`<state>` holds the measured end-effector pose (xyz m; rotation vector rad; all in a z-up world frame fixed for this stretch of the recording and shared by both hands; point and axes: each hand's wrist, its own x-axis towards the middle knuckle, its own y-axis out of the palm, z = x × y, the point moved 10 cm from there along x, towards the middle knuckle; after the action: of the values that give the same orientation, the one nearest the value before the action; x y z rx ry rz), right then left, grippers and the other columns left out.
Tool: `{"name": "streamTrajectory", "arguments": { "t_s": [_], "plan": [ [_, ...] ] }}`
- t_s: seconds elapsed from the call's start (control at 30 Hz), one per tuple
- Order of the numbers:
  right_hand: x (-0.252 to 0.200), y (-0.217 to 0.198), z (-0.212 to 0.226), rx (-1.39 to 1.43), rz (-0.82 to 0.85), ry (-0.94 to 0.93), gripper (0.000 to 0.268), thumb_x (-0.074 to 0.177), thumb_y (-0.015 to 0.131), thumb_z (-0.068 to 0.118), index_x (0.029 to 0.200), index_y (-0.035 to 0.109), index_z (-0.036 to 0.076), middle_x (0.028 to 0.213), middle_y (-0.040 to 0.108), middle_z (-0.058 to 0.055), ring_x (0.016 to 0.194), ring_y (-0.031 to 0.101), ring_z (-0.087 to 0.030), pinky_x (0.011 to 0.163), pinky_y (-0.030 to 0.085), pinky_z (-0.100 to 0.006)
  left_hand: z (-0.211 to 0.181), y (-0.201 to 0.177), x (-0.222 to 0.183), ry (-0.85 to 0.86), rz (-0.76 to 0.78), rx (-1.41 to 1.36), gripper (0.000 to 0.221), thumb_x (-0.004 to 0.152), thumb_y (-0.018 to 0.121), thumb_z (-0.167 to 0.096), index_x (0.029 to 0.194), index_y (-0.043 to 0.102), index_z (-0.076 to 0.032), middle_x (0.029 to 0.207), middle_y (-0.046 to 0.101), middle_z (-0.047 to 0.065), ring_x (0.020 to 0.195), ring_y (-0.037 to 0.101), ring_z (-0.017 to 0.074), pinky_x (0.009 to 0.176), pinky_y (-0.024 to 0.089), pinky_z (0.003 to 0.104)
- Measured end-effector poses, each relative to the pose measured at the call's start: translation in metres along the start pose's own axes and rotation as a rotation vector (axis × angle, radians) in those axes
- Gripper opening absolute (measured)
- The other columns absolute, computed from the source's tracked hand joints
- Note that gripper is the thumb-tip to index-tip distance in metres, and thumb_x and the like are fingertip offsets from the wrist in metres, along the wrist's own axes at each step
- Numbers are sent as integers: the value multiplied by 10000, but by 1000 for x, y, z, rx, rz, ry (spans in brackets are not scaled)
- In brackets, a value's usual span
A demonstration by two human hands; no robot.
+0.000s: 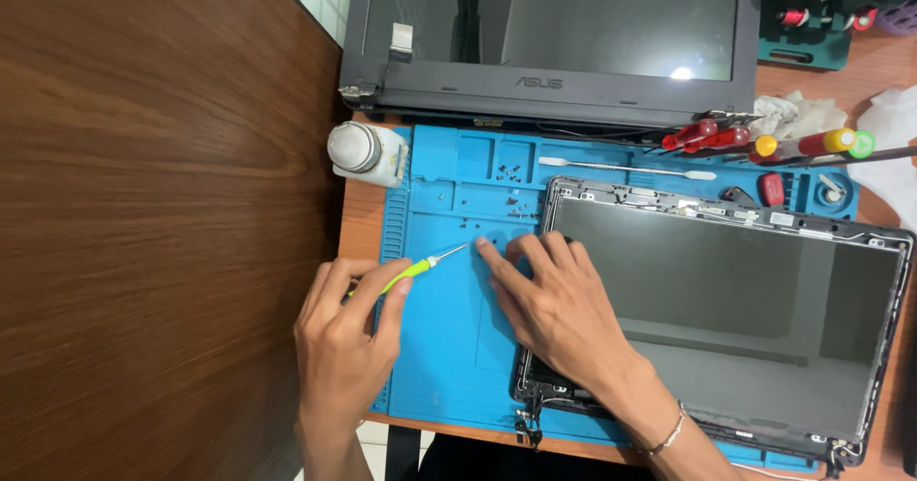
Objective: The person disassembles a laptop by using a screwdriver to remove screws from the internal frame, detaching ribbon cables and small connectors by hand, and lifting components from the chassis while working on a blue repair mat.
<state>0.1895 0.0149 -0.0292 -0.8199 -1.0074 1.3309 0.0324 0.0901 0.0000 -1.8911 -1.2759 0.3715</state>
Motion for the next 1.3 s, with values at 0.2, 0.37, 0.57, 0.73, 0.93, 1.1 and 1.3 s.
{"name": "streamTrajectory", "arguments": {
  "t_s": [0.2, 0.37, 0.57, 0.73, 0.93, 1.1, 1.3],
  "plan": [
    [-15, -33, -31, 59, -115, 147, 413, 928, 711, 185, 1325, 643, 90, 1092, 624, -91, 928, 540, -246, 778, 424, -391, 8, 16, -5, -85, 7, -170, 133, 968, 676, -172, 947, 691, -42, 785, 718, 62, 685, 698, 202, 645, 525, 351],
    [-23, -62, -59, -129, -219, 243, 488, 889, 728, 228, 1338, 624, 67, 1289, 615, -148, 1198, 551, -323, 965, 423, -468, 18, 88, -32, -441, 367, -339, 322, 1076, 422, -289, 985, 591, -30, 1059, 846, 57, 555, 642, 280, 578, 531, 386],
    [-26, -64, -79, -61, -218, 295, 538, 912, 732, 262, 1378, 592, 32, 1351, 593, -162, 1299, 532, -328, 1174, 348, -531, -14, 99, -33, -330, 293, -706, 410, 1093, 284, -290, 1005, 562, -1, 1215, 779, 188, 1004, 772, 256, 830, 614, 360],
    [-24, -67, -84, -47, -225, 280, 551, 899, 748, 263, 1365, 589, 17, 1307, 599, -167, 1215, 543, -353, 1102, 397, -510, -27, 114, -37, -358, 323, -751, 414, 1082, 285, -292, 1022, 560, 12, 1252, 756, 203, 1077, 773, 298, 881, 609, 395],
    [-27, -74, -93, 19, -226, 312, 563, 882, 762, 255, 1365, 604, 12, 1237, 596, -178, 1117, 549, -361, 973, 454, -470, -31, 120, -43, -367, 337, -765, 452, 1089, 260, -303, 1011, 561, 24, 1275, 757, 211, 1057, 786, 323, 909, 599, 405],
    [-33, -78, -100, 14, -217, 367, 559, 876, 771, 263, 1354, 617, 19, 1232, 601, -163, 1089, 542, -355, 947, 453, -468, -40, 125, -41, -320, 331, -806, 444, 1094, 258, -295, 1048, 566, 22, 1266, 750, 226, 1095, 778, 324, 943, 601, 407],
    [-36, -79, -101, 20, -222, 364, 540, 881, 765, 268, 1336, 622, 15, 1235, 603, -150, 1096, 543, -343, 960, 450, -461, -41, 126, -38, -320, 346, -820, 447, 1091, 256, -279, 1057, 579, 28, 1231, 757, 235, 1097, 775, 333, 940, 603, 416]
  ]
}}
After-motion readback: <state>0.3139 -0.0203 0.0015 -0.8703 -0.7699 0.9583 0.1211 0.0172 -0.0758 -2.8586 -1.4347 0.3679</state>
